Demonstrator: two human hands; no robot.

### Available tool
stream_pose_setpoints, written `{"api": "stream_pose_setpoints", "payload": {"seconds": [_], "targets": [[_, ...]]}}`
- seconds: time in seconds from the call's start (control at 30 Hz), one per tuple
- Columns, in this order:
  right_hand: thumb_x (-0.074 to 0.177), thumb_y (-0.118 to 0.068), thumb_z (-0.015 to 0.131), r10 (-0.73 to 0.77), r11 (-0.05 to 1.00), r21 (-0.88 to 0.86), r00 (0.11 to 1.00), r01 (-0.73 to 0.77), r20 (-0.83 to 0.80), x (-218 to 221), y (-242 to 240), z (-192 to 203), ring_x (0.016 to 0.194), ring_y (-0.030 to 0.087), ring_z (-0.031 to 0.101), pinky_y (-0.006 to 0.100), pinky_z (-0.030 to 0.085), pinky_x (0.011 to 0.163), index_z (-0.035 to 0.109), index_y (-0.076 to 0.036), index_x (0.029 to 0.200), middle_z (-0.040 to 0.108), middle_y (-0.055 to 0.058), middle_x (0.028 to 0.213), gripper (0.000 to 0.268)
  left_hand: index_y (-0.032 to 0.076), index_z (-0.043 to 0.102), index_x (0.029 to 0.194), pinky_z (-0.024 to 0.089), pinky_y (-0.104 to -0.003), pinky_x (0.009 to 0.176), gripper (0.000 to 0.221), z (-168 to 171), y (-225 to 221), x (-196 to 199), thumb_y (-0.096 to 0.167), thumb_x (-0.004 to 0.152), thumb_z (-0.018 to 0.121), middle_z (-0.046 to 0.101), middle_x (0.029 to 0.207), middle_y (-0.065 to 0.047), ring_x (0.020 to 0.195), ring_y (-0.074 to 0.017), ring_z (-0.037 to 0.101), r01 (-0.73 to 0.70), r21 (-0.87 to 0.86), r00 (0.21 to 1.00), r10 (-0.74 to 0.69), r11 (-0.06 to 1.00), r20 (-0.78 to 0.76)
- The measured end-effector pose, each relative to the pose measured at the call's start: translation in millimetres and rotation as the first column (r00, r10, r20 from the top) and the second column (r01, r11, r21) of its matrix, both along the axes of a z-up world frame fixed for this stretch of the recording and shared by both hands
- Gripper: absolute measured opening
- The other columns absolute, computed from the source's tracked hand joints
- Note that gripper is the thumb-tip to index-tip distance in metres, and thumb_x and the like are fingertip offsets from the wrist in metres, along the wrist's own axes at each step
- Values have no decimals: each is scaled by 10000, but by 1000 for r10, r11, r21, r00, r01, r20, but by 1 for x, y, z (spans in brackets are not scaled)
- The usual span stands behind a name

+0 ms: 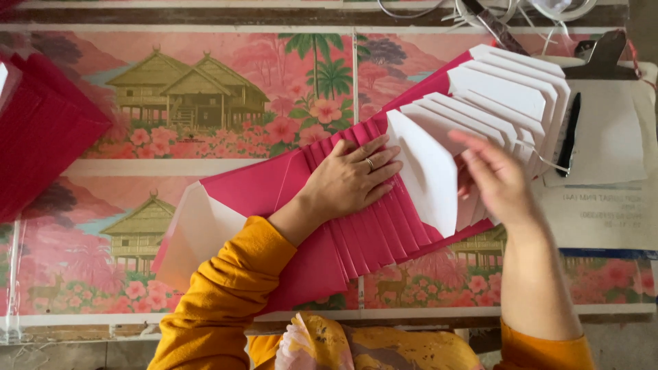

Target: A person efficiently fans out a stack of pink envelopes on a table to apply adhesive or tape to the flaps, then gathers and stacks them.

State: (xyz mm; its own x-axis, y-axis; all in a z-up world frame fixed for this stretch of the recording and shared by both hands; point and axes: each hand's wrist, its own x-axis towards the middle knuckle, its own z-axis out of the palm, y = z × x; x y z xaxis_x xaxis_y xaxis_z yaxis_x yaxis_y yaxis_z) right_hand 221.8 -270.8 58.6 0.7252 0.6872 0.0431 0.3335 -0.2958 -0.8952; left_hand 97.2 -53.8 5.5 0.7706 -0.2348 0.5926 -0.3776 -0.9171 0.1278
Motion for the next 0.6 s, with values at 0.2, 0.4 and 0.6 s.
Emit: {"api": "stream_pose_setpoints", "payload": {"seconds": [0.2, 0.4, 0.6], "targets": [[894, -72, 511, 320, 916, -381, 800, -124, 508, -34, 36, -42, 906, 386, 611, 455, 539, 755, 571, -83, 1216, 567, 165, 1053, 328, 154, 618, 862, 383, -367, 703, 212, 0, 14, 4, 296, 940, 481, 565, 889, -25, 899, -244, 593, 124, -185, 968, -78, 975, 237], [900, -91, 572, 263, 942, -305, 874, -140, 409, 3, 6, -49, 890, 361, 637, 446, 540, 730, 678, -79, 1045, 602, 109, 1062, 181, 116, 621, 983, 373, -370, 688, 207, -1, -3, 18, 269, 947, 486, 608, 988, -67, 983, -251, 595, 90, -117, 984, -71, 989, 162], [975, -99, 585, 24, 975, -207, 887, 81, 461, 51, -36, -33, 683, 261, 595, 359, 482, 532, 607, -80, 1298, 630, 133, 968, 325, 133, 631, 1083, 367, -380, 774, 259, -6, -8, 17, 316, 939, 518, 605, 1080, -62, 1075, -255, 524, 27, -11, 998, -26, 1000, 52]]}}
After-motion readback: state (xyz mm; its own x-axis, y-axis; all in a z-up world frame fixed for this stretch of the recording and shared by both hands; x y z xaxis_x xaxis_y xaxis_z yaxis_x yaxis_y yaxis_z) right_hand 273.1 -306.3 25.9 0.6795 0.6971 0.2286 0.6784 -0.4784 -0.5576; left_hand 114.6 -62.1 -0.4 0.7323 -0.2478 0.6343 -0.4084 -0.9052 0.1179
